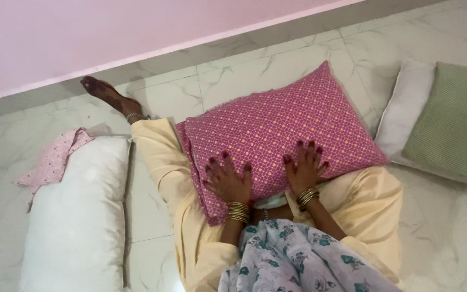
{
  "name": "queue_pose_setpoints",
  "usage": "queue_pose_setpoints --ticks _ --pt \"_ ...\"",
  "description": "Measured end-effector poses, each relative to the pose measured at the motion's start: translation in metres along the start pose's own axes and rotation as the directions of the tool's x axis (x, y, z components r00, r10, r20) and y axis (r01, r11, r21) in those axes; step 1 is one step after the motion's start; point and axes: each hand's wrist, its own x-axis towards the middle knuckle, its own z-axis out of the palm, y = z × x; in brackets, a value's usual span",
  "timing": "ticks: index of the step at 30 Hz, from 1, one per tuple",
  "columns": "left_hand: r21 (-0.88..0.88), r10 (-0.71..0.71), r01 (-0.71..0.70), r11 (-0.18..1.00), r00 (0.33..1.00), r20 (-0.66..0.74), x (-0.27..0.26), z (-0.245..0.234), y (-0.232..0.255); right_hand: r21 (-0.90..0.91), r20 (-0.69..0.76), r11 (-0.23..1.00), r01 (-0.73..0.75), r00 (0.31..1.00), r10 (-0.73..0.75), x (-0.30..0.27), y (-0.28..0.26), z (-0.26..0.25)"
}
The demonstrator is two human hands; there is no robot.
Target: The person sits on the floor and places a green patterned cloth over a white pillow, smoothing it out. Then, they pick up a pink patterned cloth, unfold it, and place it over the same pillow, smoothing it out again.
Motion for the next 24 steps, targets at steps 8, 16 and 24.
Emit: queue_pose_setpoints --ticks 8,16,24 --pt "-0.818 -0.189 0.204 0.539 0.975 0.119 0.050 0.047 -0.069 0.056 0.094 0.998 0.037 0.995 -0.043 -0.002 0.002 0.026" --pt "-0.918 -0.161 0.328 0.222 0.941 0.297 -0.001 0.132 -0.046 -0.038 0.069 0.999 0.013 0.998 -0.010 0.091 0.012 0.000" --pt "-0.890 -0.139 0.433 0.139 0.899 0.416 -0.027 0.166 -0.031 -0.132 0.100 0.903 0.409 0.912 -0.398 -0.024 -0.071 0.009"
